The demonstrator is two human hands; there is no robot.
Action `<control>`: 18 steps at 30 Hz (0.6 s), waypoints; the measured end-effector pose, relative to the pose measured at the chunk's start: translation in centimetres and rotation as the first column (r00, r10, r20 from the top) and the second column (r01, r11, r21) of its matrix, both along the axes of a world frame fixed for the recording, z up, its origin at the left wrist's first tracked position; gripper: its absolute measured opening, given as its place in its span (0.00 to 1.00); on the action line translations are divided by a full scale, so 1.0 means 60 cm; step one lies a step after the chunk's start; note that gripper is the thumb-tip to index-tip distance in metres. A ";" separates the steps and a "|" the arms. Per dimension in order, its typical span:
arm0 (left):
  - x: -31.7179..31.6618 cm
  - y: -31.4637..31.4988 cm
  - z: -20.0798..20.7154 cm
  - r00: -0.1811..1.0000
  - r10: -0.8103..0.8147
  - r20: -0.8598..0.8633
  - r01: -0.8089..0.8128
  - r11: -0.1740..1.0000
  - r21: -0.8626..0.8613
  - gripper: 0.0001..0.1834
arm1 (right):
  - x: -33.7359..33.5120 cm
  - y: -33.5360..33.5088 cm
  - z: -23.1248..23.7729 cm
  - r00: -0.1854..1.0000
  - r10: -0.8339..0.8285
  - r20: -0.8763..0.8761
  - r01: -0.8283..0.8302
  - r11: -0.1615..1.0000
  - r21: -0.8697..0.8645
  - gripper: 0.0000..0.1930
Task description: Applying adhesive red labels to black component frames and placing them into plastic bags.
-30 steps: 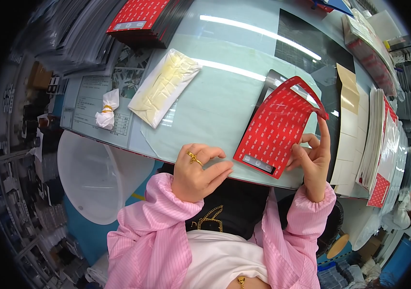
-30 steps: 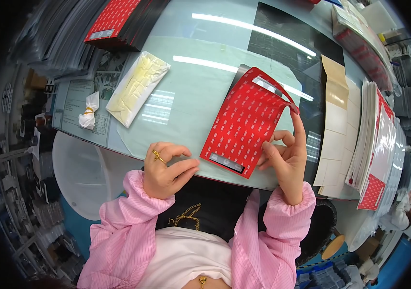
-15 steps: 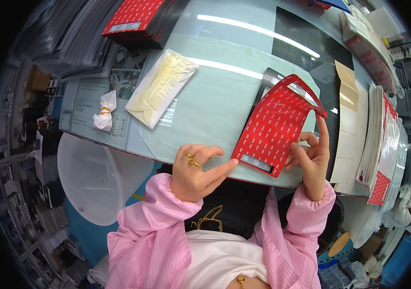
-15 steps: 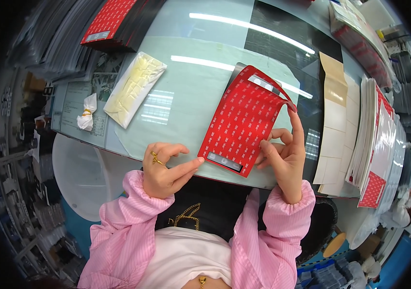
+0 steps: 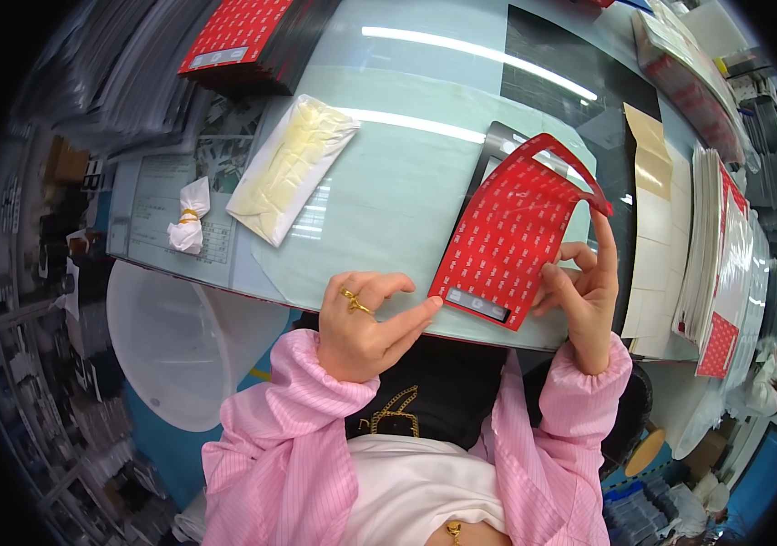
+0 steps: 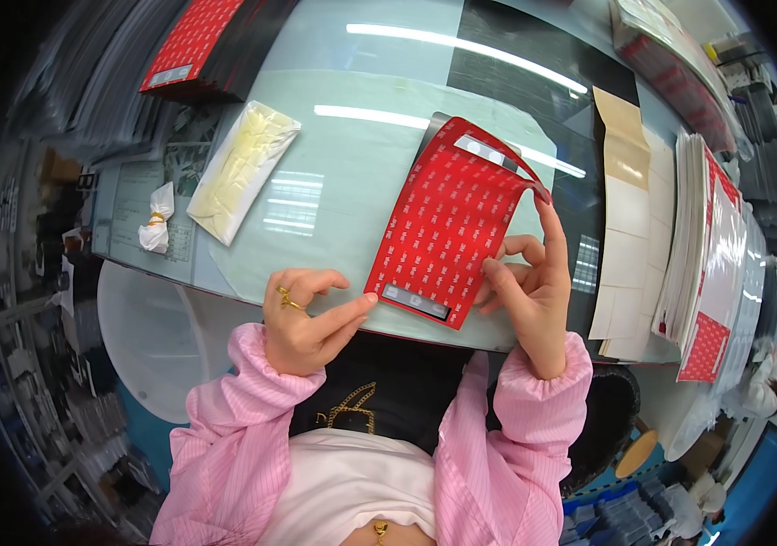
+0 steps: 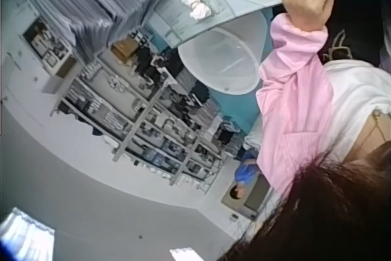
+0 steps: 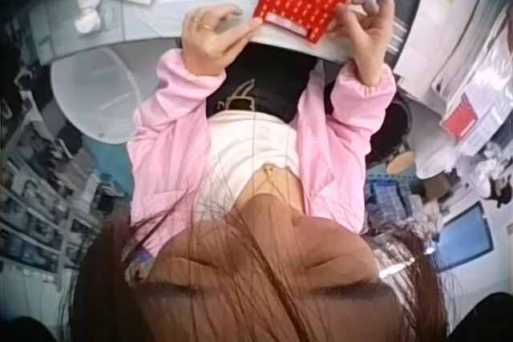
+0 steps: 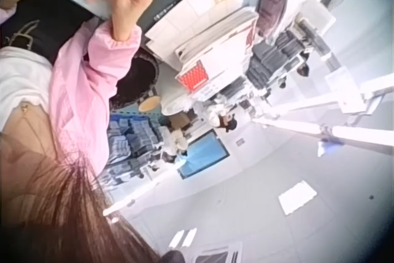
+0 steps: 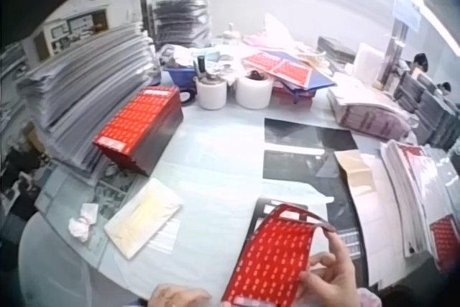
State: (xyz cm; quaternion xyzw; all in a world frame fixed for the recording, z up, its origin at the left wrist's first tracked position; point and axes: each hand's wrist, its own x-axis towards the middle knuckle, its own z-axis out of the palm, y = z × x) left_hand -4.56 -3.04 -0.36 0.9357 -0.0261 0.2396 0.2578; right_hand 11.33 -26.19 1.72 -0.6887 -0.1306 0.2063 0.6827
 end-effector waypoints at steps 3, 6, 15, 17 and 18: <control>0.000 0.000 0.003 1.000 0.001 -0.002 -0.001 1.000 -0.001 0.21 | 0.000 -0.001 -0.002 1.000 0.002 0.009 -0.002 1.000 -0.001 0.42; 0.002 -0.002 0.005 1.000 -0.008 -0.013 0.008 1.000 -0.006 0.21 | -0.002 -0.004 -0.004 1.000 0.001 0.022 -0.001 1.000 -0.010 0.42; 0.003 -0.006 0.009 0.999 -0.007 -0.041 0.006 1.000 -0.010 0.20 | -0.008 0.000 0.002 0.999 -0.008 0.046 0.010 0.999 -0.048 0.42; 0.002 -0.007 0.008 0.999 -0.007 -0.047 0.007 1.000 -0.017 0.20 | -0.009 0.002 0.003 0.999 -0.021 0.039 0.023 0.998 -0.059 0.42; 0.003 -0.007 0.009 0.999 -0.007 -0.051 0.006 1.000 -0.022 0.20 | -0.009 0.002 0.003 0.999 -0.015 0.044 0.017 0.998 -0.053 0.42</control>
